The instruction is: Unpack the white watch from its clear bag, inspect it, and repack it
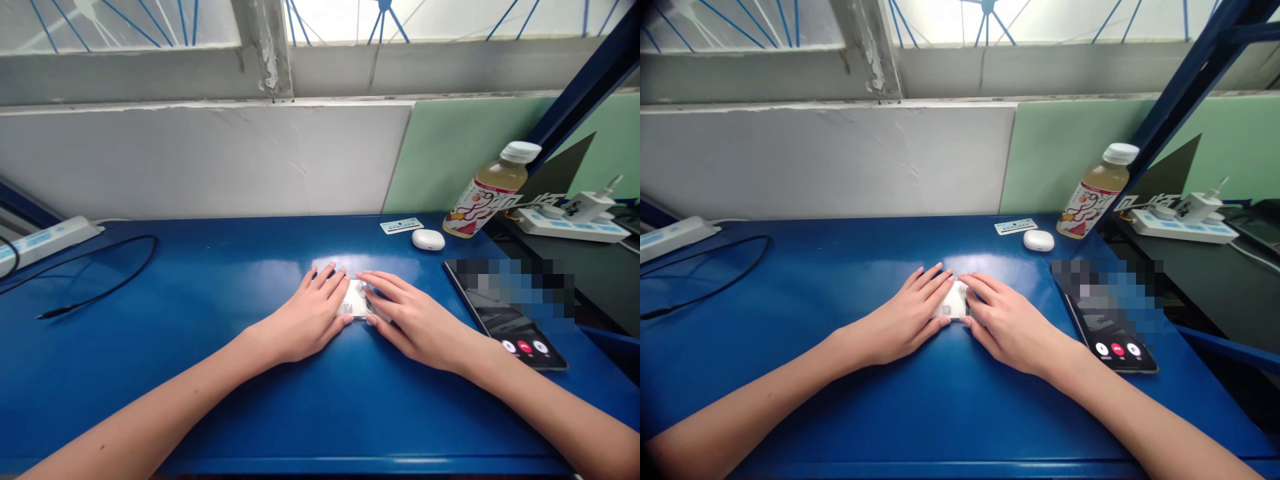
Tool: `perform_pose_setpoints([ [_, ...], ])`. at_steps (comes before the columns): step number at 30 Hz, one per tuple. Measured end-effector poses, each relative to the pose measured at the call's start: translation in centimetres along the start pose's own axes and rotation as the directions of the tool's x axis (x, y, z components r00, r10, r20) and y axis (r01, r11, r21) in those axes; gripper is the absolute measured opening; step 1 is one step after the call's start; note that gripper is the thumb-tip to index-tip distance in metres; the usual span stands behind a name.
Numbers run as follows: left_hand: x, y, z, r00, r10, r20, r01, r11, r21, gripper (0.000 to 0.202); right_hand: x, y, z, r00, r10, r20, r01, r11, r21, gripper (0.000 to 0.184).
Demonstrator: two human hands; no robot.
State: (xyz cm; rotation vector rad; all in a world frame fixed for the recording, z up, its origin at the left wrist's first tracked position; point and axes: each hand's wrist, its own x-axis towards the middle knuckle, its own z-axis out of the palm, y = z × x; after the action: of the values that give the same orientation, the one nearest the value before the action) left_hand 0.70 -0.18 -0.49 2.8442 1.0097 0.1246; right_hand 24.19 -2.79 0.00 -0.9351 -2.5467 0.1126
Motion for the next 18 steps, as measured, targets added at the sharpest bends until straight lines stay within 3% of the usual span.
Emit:
perform_pose_setpoints([
  [8,0.3,0.0,0.2,1.0,-0.002,0.027,0.003,1.0,-0.012,0.055,1.0,-0.6,1.0,0.99,-0.126,0.062,0.135,0.976,-0.17,0.028],
  [13,0.4,0.0,0.0,0.999,0.01,0.045,-0.009,1.0,-0.003,0.054,1.5,-0.8,1.2,0.977,-0.179,0.119,0.198,0.965,-0.174,0.023],
  [16,0.4,0.2,-0.2,0.999,0.005,0.053,-0.006,1.0,0.025,0.056,1.3,-0.6,1.1,0.988,-0.138,0.071,0.141,0.989,-0.052,0.024],
  [18,0.5,0.3,-0.3,0.999,-0.001,0.047,0.0,1.0,0.024,0.057,1.0,-0.3,1.0,1.0,-0.02,-0.003,0.021,0.996,0.083,0.023],
])
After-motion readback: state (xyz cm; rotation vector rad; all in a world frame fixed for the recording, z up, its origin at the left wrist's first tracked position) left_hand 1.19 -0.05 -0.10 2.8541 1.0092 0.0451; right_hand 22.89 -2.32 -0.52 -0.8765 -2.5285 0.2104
